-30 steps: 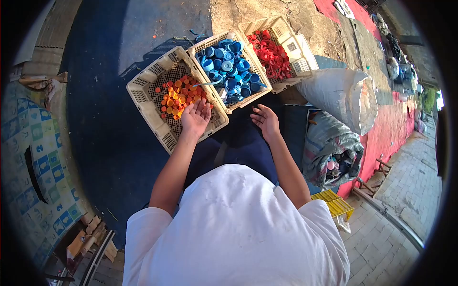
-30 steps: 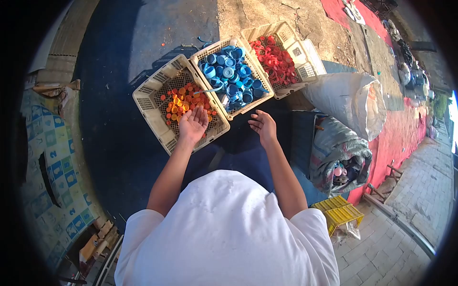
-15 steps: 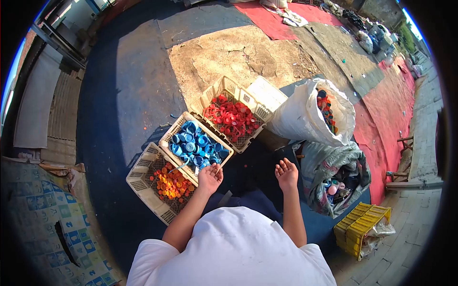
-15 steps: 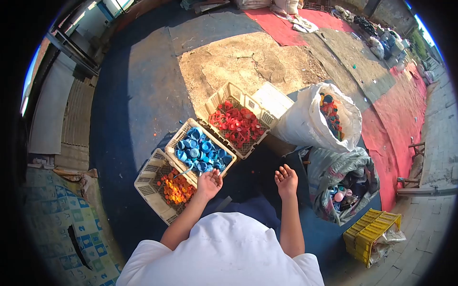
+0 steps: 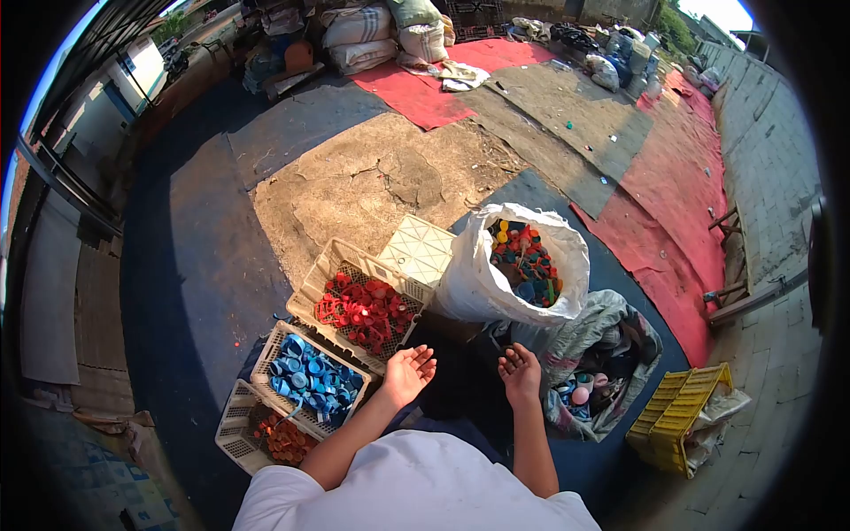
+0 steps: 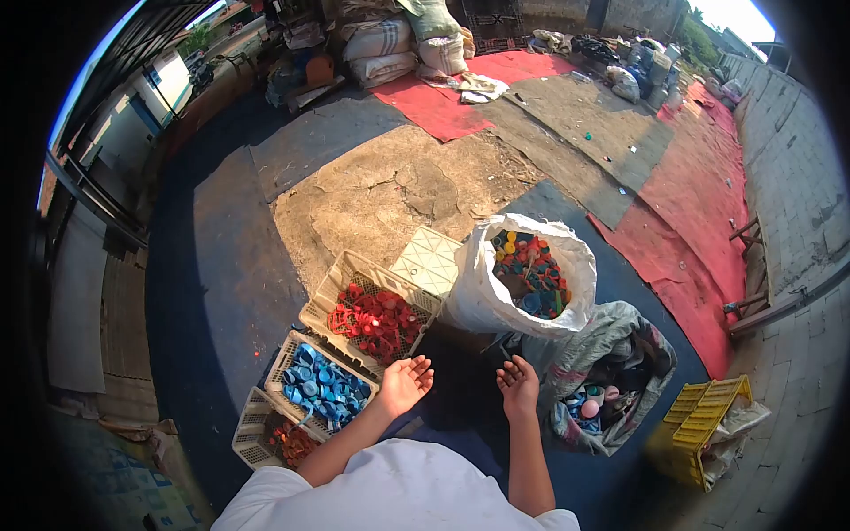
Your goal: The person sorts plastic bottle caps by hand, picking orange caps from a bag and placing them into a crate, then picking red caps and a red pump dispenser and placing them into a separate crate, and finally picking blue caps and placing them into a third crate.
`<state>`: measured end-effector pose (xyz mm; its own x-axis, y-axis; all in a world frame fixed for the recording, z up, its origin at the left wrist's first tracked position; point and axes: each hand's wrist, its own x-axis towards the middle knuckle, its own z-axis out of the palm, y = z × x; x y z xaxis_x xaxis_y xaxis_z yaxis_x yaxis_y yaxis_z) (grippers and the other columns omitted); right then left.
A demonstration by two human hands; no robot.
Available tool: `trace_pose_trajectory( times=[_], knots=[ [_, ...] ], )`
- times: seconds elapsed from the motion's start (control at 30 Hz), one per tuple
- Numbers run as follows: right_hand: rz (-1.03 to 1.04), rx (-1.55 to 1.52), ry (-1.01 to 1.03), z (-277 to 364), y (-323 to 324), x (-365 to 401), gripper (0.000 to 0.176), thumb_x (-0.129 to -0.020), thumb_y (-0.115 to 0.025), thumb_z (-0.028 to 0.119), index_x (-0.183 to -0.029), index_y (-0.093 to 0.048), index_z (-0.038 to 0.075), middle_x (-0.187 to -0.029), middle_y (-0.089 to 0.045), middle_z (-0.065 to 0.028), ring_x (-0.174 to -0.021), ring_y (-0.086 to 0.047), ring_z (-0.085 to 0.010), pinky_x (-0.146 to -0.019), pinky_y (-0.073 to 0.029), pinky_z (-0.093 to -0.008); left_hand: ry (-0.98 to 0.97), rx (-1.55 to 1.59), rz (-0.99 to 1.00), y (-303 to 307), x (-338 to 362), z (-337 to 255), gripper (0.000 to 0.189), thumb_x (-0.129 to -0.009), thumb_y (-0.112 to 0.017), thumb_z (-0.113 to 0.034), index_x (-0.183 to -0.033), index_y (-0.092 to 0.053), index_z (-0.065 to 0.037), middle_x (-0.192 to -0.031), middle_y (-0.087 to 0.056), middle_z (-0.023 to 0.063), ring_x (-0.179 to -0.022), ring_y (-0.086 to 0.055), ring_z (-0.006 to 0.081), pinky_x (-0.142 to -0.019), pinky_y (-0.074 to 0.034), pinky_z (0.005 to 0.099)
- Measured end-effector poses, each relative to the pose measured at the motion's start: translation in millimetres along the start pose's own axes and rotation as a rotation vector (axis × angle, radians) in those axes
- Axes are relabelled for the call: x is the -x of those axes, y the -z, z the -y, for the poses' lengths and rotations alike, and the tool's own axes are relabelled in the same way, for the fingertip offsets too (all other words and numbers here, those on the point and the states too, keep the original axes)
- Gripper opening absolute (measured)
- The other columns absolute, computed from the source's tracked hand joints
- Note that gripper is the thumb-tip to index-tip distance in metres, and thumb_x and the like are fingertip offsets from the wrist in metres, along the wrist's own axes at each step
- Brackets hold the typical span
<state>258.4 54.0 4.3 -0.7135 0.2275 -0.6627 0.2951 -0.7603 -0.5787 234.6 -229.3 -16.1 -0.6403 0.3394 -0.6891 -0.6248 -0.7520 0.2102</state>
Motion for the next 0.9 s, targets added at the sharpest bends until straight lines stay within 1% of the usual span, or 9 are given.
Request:
trace_pose_trajectory(
  times=[0.17,0.3,0.33,0.37,0.47,0.5,0.67,0.83,0.9],
  knots=[
    [-0.053,-0.001,0.102,19,-19,-15,0.024,-0.099,-0.058,0.027,-0.115,-0.063,0.009,-0.093,-0.070,-0.0051,-0.082,-0.068,-0.0210,-0.077,-0.053,-0.0344,0.120,-0.134,-0.036,-40,-69,-8,0.027,-0.098,-0.051,-0.026,-0.111,-0.065,-0.008,-0.112,-0.071,0.0084,-0.101,-0.068,0.0268,-0.090,-0.054,0.0394],
    [-0.145,0.104,0.241,34,-31,-28,0.025,-0.099,-0.058,0.026,-0.115,-0.064,0.008,-0.093,-0.071,-0.0054,-0.082,-0.068,-0.0184,-0.077,-0.053,-0.0326,0.210,-0.182,0.155,-99,-108,-28,0.030,-0.100,-0.049,-0.027,-0.113,-0.064,-0.005,-0.116,-0.071,0.0117,-0.107,-0.068,0.0310,-0.093,-0.056,0.0417],
    [-0.173,0.129,0.272,38,-36,-31,0.024,-0.099,-0.058,0.026,-0.114,-0.064,0.008,-0.093,-0.071,-0.0054,-0.081,-0.068,-0.0176,-0.076,-0.053,-0.0318,0.231,-0.172,0.191,-114,-116,-34,0.032,-0.101,-0.047,-0.028,-0.116,-0.063,-0.004,-0.117,-0.070,0.0128,-0.110,-0.068,0.0321,-0.095,-0.055,0.0421],
    [-0.202,0.148,0.295,43,-40,-35,0.023,-0.099,-0.058,0.025,-0.114,-0.065,0.008,-0.093,-0.072,-0.0053,-0.080,-0.068,-0.0170,-0.075,-0.053,-0.0307,0.273,-0.140,0.260,-123,-128,-41,0.034,-0.102,-0.048,-0.029,-0.121,-0.061,-0.003,-0.123,-0.068,0.0136,-0.118,-0.064,0.0340,-0.101,-0.053,0.0451],
    [-0.273,0.180,0.353,56,-50,-45,0.019,-0.100,-0.059,0.021,-0.110,-0.067,0.007,-0.093,-0.073,-0.0051,-0.077,-0.069,-0.0143,-0.072,-0.052,-0.0265,0.323,-0.151,0.328,-164,-147,-57,0.037,-0.104,-0.045,-0.028,-0.128,-0.057,-0.003,-0.131,-0.064,0.0151,-0.121,-0.062,0.0346,-0.102,-0.052,0.0455],
    [-0.282,0.184,0.371,60,-54,-48,0.019,-0.100,-0.059,0.021,-0.109,-0.067,0.007,-0.094,-0.073,-0.0049,-0.078,-0.069,-0.0138,-0.073,-0.053,-0.0269,0.338,-0.169,0.356,-174,-153,-62,0.038,-0.105,-0.044,-0.028,-0.130,-0.055,-0.003,-0.133,-0.063,0.0155,-0.123,-0.061,0.0346,-0.102,-0.052,0.0455],
    [-0.340,0.182,0.406,72,-62,-66,0.018,-0.099,-0.060,0.019,-0.107,-0.068,0.004,-0.091,-0.072,-0.0051,-0.076,-0.067,-0.0119,-0.074,-0.053,-0.0260,0.383,-0.290,0.353,-211,-180,-75,0.040,-0.106,-0.039,-0.028,-0.132,-0.052,-0.001,-0.137,-0.060,0.0175,-0.125,-0.059,0.0352,-0.105,-0.050,0.0460],
    [-0.245,0.317,0.444,90,-56,-99,0.018,-0.100,-0.061,0.018,-0.107,-0.067,0.003,-0.091,-0.071,-0.0056,-0.079,-0.066,-0.0117,-0.075,-0.052,-0.0261,0.340,-0.268,0.313,-226,-190,-68,0.040,-0.107,-0.035,-0.027,-0.132,-0.051,0.000,-0.137,-0.060,0.0187,-0.125,-0.059,0.0363,-0.107,-0.049,0.0471],
    [-0.176,0.311,0.435,98,-52,-113,0.018,-0.100,-0.061,0.018,-0.108,-0.067,0.003,-0.092,-0.071,-0.0058,-0.080,-0.066,-0.0122,-0.076,-0.052,-0.0267,0.314,-0.219,0.325,-226,-191,-62,0.041,-0.107,-0.036,-0.027,-0.133,-0.050,0.001,-0.140,-0.057,0.0196,-0.130,-0.056,0.0378,-0.110,-0.047,0.0487]
  ],
)
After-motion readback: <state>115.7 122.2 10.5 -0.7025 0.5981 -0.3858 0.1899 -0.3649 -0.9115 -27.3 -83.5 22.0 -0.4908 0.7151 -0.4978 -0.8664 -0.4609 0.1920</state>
